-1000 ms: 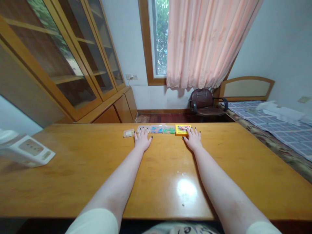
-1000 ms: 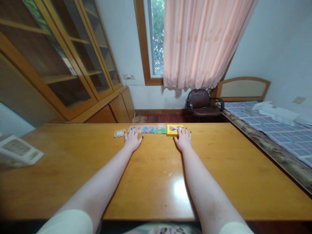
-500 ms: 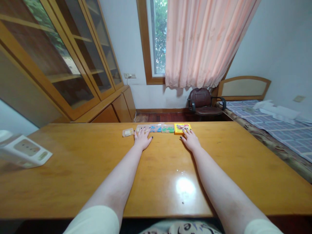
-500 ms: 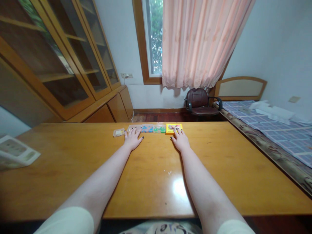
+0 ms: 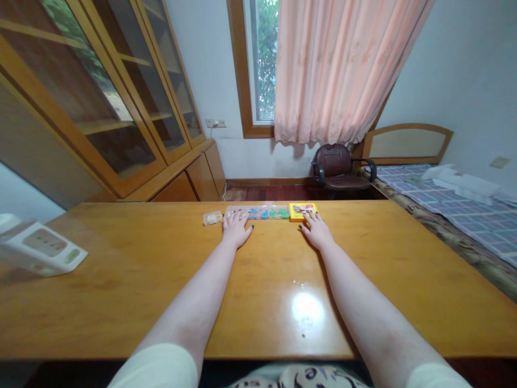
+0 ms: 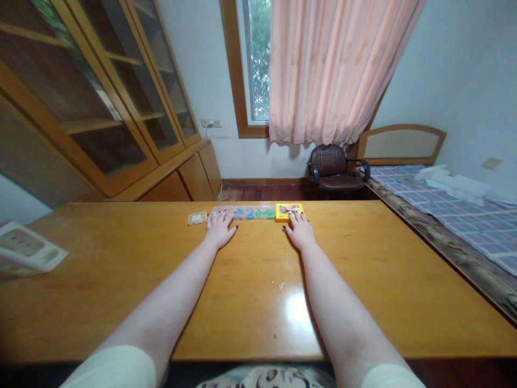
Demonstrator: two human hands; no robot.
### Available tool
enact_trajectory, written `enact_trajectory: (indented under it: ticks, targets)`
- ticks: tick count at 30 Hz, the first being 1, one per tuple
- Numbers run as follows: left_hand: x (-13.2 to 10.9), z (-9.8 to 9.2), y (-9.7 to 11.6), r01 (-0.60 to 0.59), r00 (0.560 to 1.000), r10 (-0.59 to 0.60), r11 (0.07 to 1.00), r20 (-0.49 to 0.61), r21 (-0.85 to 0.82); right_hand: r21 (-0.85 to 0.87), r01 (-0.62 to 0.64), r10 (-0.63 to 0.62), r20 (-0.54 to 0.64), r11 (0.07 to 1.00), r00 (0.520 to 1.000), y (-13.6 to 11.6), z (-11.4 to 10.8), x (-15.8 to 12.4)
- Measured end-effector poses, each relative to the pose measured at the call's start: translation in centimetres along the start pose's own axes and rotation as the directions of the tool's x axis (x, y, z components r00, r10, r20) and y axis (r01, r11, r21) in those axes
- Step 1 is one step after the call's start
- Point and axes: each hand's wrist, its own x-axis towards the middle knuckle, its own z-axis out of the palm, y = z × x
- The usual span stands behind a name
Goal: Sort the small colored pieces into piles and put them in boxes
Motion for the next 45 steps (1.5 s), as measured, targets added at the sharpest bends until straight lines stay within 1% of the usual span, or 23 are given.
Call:
enact_trajectory:
  ticks: [5, 9, 11, 12, 13, 14, 15, 16, 17, 18, 19, 20, 22, 24, 28, 34, 38, 45]
  targets:
    - [0.0, 0.1, -0.2, -0.006, 1.0, 0.006, 1.0, 0.002, -0.015, 0.018, 0.015, -0.016, 0.026, 1.0, 1.0, 0.4, 0.3, 0.3]
    - [-0.2, -0.2, 0.0, -0.047, 0.999, 0.048, 0.998, 0.021, -0.04, 0.035, 0.031, -0.032, 0.026, 0.999, 0.999, 0.6, 0.5, 0.5]
    - [-0.4, -0.4, 0.1, -0.051, 0.999, 0.051, 0.997, -0.011, -0.05, 0.04, 0.03, -0.031, 0.024, 0.999, 0.999, 0.6, 0.6, 0.5]
    - [-0.5, -0.6, 0.2, -0.022, 0.999, 0.02, 0.998, -0.042, -0.051, 0.041, 0.029, -0.03, 0.021, 0.999, 0.999, 0.6, 0.7, 0.4]
    - [-0.7, -0.8, 0.1, 0.042, 0.996, -0.046, 0.998, -0.08, -0.052, 0.041, 0.027, -0.027, 0.018, 0.999, 0.999, 0.5, 0.7, 0.4]
    - [-0.9, -1.0, -0.1, 0.139, 0.982, -0.145, 0.989, -0.119, -0.057, 0.04, 0.023, -0.023, 0.014, 0.999, 1.0, 0.5, 0.7, 0.3]
    - [-1.0, -1.2, -0.4, 0.253, 0.954, -0.26, 0.965, -0.151, -0.067, 0.039, 0.016, -0.016, 0.005, 0.999, 1.0, 0.5, 0.7, 0.2]
    - [-1.1, -1.3, -0.9, 0.366, 0.912, -0.374, 0.927, -0.167, -0.081, 0.038, 0.007, -0.006, -0.005, 0.999, 1.0, 0.4, 0.6, 0.2]
    - [-1.1, -1.4, -1.5, 0.461, 0.867, -0.47, 0.883, -0.164, -0.094, 0.035, -0.005, 0.005, -0.016, 0.999, 1.0, 0.4, 0.6, 0.1]
    - [-1.1, -1.4, -2.2, 0.519, 0.837, -0.529, 0.849, -0.141, -0.101, 0.032, -0.016, 0.017, -0.027, 0.999, 1.0, 0.3, 0.5, 0.0]
    - [-1.1, -1.4, -3.0, 0.555, 0.82, -0.564, 0.825, -0.098, -0.102, 0.028, -0.024, 0.025, -0.036, 0.999, 0.999, 0.3, 0.5, 0.0]
    - [-1.0, -1.3, -3.7, 0.574, 0.814, -0.58, 0.813, -0.044, -0.101, 0.025, -0.029, 0.03, -0.042, 0.999, 0.999, 0.3, 0.4, -0.1]
    - [-0.7, -1.2, -5.0, 0.568, 0.823, -0.568, 0.817, 0.031, -0.105, 0.019, -0.029, 0.029, -0.044, 0.999, 0.999, 0.3, 0.4, -0.1]
    - [-0.4, -1.0, -6.0, 0.537, 0.843, -0.53, 0.836, 0.086, -0.112, 0.015, -0.031, 0.032, -0.046, 0.999, 0.998, 0.3, 0.3, -0.1]
    - [-0.1, -0.9, -6.9, 0.466, 0.88, -0.45, 0.88, 0.15, -0.092, 0.002, -0.043, 0.043, -0.047, 0.999, 0.998, 0.3, 0.4, -0.1]
    - [0.4, -0.6, -6.9, 0.369, 0.922, -0.355, 0.926, 0.154, -0.077, -0.002, -0.044, 0.044, -0.035, 0.999, 0.998, 0.3, 0.4, -0.1]
    - [0.5, -0.5, -6.8, 0.362, 0.924, -0.346, 0.928, 0.165, -0.085, 0.009, -0.045, 0.046, -0.031, 0.999, 0.998, 0.4, 0.4, -0.1]
    - [0.4, -0.1, -6.4, 0.358, 0.931, -0.348, 0.93, 0.111, -0.081, 0.04, -0.044, 0.046, -0.055, 0.998, 0.997, 0.4, 0.4, 0.0]
